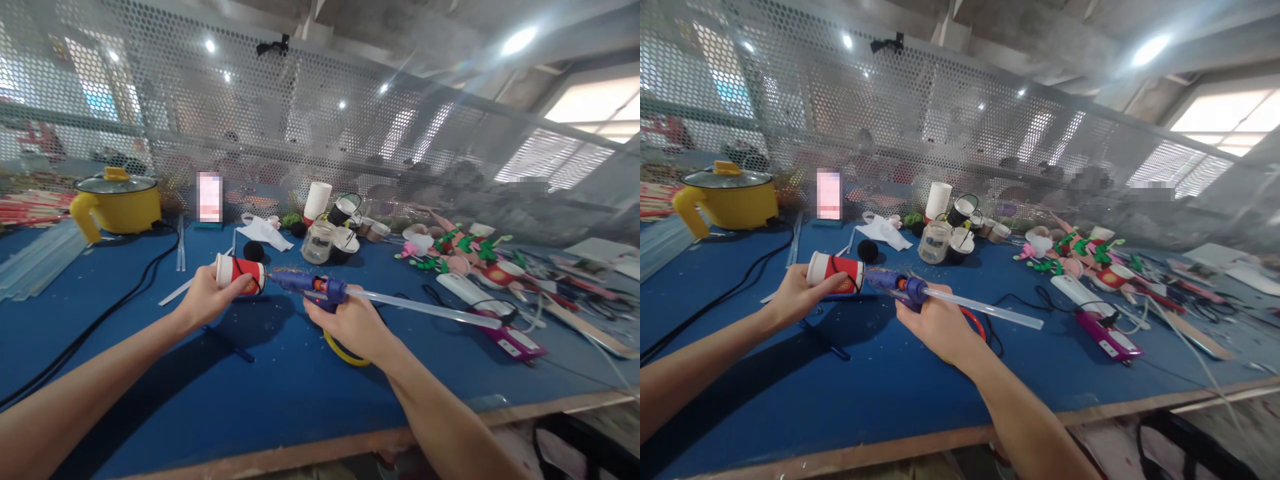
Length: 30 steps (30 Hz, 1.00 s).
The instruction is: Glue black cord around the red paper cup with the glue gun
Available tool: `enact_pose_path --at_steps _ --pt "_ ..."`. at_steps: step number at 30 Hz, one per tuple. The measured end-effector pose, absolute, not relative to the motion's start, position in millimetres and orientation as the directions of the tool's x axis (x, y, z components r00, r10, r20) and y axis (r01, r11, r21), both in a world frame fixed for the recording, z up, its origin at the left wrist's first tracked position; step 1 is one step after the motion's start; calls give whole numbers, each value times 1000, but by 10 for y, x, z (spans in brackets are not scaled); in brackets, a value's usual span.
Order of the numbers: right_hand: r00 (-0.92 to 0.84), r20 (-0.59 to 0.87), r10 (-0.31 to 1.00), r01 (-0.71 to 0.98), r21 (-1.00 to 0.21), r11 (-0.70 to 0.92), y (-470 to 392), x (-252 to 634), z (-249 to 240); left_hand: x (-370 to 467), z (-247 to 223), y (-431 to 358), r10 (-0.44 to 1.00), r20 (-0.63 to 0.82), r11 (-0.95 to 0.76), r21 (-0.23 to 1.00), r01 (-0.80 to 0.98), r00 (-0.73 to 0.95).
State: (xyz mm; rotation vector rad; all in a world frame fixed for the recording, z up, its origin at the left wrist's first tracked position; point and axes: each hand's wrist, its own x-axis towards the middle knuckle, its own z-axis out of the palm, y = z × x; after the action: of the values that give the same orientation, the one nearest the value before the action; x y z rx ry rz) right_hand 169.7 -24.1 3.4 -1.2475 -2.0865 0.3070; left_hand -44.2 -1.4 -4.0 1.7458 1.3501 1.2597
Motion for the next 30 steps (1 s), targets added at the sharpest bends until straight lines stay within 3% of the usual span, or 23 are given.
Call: enact_pose_path --at_steps 6,16,30 --pt "-305 444 842 699 -497 515 -223 1719 17 -469 -85 -31 858 485 -493 687 533 169" --pt "-301 450 840 721 -469 510 -207 1720 18 -500 -115 -10 713 630 -665 465 585 309" --pt "-268 392 880 696 -553 458 -193 1709 46 -505 -113 1 593 709 -765 348 542 382"
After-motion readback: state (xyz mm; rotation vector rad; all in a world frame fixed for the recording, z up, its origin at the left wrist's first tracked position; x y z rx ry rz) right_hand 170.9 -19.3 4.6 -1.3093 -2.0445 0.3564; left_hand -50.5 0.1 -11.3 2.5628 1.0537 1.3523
